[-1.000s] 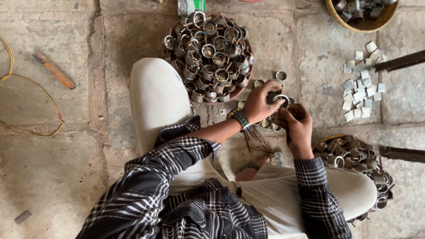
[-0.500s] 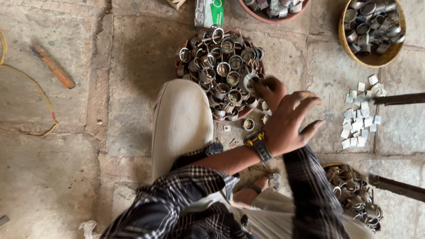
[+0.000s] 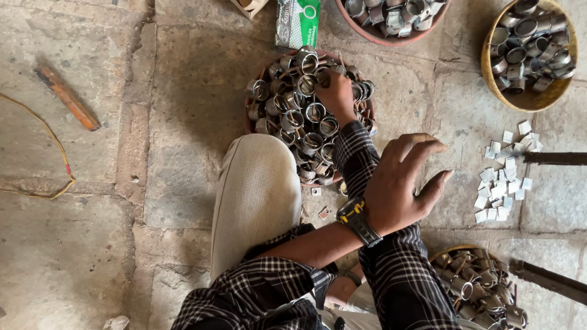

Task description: The person sits on the floor and repeatedly picks up small metal rings and wooden sticks from a basket. They insert the sticks into the rings and place the assembled units into a pile on the floor. The process is repetitive and involves handling multiple small components.

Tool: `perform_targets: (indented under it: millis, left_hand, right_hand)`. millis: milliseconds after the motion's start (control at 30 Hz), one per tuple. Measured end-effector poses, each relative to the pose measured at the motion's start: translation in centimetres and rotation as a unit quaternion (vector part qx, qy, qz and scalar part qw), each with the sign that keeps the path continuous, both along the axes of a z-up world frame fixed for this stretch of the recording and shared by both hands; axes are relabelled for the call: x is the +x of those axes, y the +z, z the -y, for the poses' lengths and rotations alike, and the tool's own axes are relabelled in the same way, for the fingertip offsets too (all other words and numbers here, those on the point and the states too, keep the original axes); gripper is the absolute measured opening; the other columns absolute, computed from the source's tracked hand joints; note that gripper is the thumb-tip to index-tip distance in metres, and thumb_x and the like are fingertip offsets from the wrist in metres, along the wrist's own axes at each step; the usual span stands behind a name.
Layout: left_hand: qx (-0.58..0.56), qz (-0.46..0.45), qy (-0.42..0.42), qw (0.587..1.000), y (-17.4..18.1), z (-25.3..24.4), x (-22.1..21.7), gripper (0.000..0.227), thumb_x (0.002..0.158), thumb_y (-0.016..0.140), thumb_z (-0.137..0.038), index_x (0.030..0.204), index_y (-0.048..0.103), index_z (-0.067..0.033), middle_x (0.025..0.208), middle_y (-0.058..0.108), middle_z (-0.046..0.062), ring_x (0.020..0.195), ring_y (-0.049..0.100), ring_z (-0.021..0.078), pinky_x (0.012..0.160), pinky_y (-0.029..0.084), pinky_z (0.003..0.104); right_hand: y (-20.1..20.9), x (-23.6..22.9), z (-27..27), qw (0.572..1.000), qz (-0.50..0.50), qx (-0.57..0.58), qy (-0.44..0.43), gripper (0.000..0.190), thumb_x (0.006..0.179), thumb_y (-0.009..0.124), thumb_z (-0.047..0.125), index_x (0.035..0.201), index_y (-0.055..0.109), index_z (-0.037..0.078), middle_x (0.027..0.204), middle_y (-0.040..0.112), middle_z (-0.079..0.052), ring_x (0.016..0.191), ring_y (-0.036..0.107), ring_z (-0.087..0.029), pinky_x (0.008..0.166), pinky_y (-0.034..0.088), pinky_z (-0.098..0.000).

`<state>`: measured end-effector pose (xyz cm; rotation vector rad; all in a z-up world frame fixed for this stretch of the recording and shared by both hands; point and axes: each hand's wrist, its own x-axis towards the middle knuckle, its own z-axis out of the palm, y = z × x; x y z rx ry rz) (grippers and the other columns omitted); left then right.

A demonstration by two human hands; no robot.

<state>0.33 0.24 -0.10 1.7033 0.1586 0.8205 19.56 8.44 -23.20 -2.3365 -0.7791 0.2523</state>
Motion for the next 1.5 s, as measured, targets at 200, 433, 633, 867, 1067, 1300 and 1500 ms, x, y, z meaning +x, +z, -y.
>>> perform_targets:
  millis: [200, 433, 633, 867, 1067, 1300, 1500]
  left_hand:
    - [-0.015, 0.026, -0.005, 1.000, -0.4, 0.0, 1.0, 0.034, 0.104, 0.065, -0.029, 0.129, 0.057, -0.0072, 0.123, 0.063, 0.013, 0.115, 0.063, 0.0234, 0.105, 0.053, 0.037]
    - [-0.030, 0.016, -0.016, 0.999, -0.5, -0.9, 0.6, 0.032, 0.102, 0.066, -0.027, 0.124, 0.059, -0.0051, 0.119, 0.065, 0.012, 0.104, 0.066, 0.0223, 0.094, 0.057, 0.036]
    - [-0.083, 0.015, -0.040, 0.996, -3.1, -0.7, 1.8, 0.025, 0.099, 0.067, -0.024, 0.118, 0.062, -0.0095, 0.109, 0.069, 0.006, 0.090, 0.068, 0.0160, 0.073, 0.060, 0.028]
    - [-0.003, 0.034, -0.058, 0.998, -4.3, -0.2, 2.0, 0.013, 0.103, 0.069, -0.015, 0.112, 0.061, -0.0090, 0.101, 0.068, 0.003, 0.086, 0.066, 0.0120, 0.072, 0.057, 0.026]
    - [0.049, 0.001, -0.101, 0.994, -5.8, 1.1, 0.7, 0.008, 0.101, 0.070, -0.010, 0.103, 0.062, -0.0085, 0.089, 0.065, 0.001, 0.071, 0.057, 0.0102, 0.063, 0.048, 0.025]
    - [0.114, -0.007, -0.116, 0.987, -7.4, 0.6, 0.1, 0.011, 0.100, 0.070, -0.010, 0.106, 0.062, -0.0088, 0.092, 0.066, 0.002, 0.078, 0.064, 0.0144, 0.071, 0.054, 0.030]
    - [0.203, -0.018, -0.184, 0.962, -10.7, 2.4, 1.3, 0.028, 0.092, 0.079, -0.016, 0.115, 0.064, -0.0100, 0.110, 0.070, 0.010, 0.100, 0.070, 0.0244, 0.087, 0.058, 0.035]
  right_hand:
    - [2.6, -1.1, 1.2, 0.999, 0.031, -0.012, -0.009, 0.037, 0.081, 0.086, 0.028, 0.108, 0.075, 0.005, 0.089, 0.076, -0.015, 0.076, 0.072, -0.027, 0.067, 0.056, -0.0391]
    - [-1.9, -2.4, 19.3, 0.974, 0.001, 0.118, -0.195, 0.025, 0.092, 0.077, 0.022, 0.108, 0.076, 0.003, 0.082, 0.073, -0.011, 0.069, 0.064, -0.016, 0.063, 0.053, -0.0324]
    - [-6.0, -10.6, 39.3, 0.885, 0.024, 0.092, -0.455, 0.012, 0.092, 0.069, 0.009, 0.096, 0.077, 0.001, 0.080, 0.078, -0.009, 0.065, 0.075, -0.015, 0.063, 0.059, -0.0284]
    - [-8.2, -17.4, 41.9, 0.849, -0.051, 0.000, -0.526, 0.009, 0.092, 0.073, 0.015, 0.097, 0.079, 0.011, 0.086, 0.079, -0.010, 0.071, 0.075, -0.018, 0.070, 0.060, -0.0307]
    - [-8.0, -19.1, 38.1, 0.900, 0.051, -0.131, -0.413, 0.050, 0.075, 0.065, 0.002, 0.121, 0.073, 0.021, 0.122, 0.065, -0.018, 0.115, 0.057, -0.041, 0.095, 0.050, -0.0528]
    - [-7.0, -17.1, 40.0, 0.852, -0.039, -0.225, -0.470, 0.035, 0.084, 0.068, 0.013, 0.119, 0.070, 0.015, 0.124, 0.066, -0.014, 0.122, 0.058, -0.036, 0.098, 0.042, -0.0686]
    - [-5.3, -15.0, 44.1, 0.909, 0.057, -0.111, -0.397, 0.012, 0.085, 0.081, 0.017, 0.097, 0.082, 0.015, 0.098, 0.078, -0.012, 0.087, 0.074, -0.029, 0.083, 0.060, -0.0410]
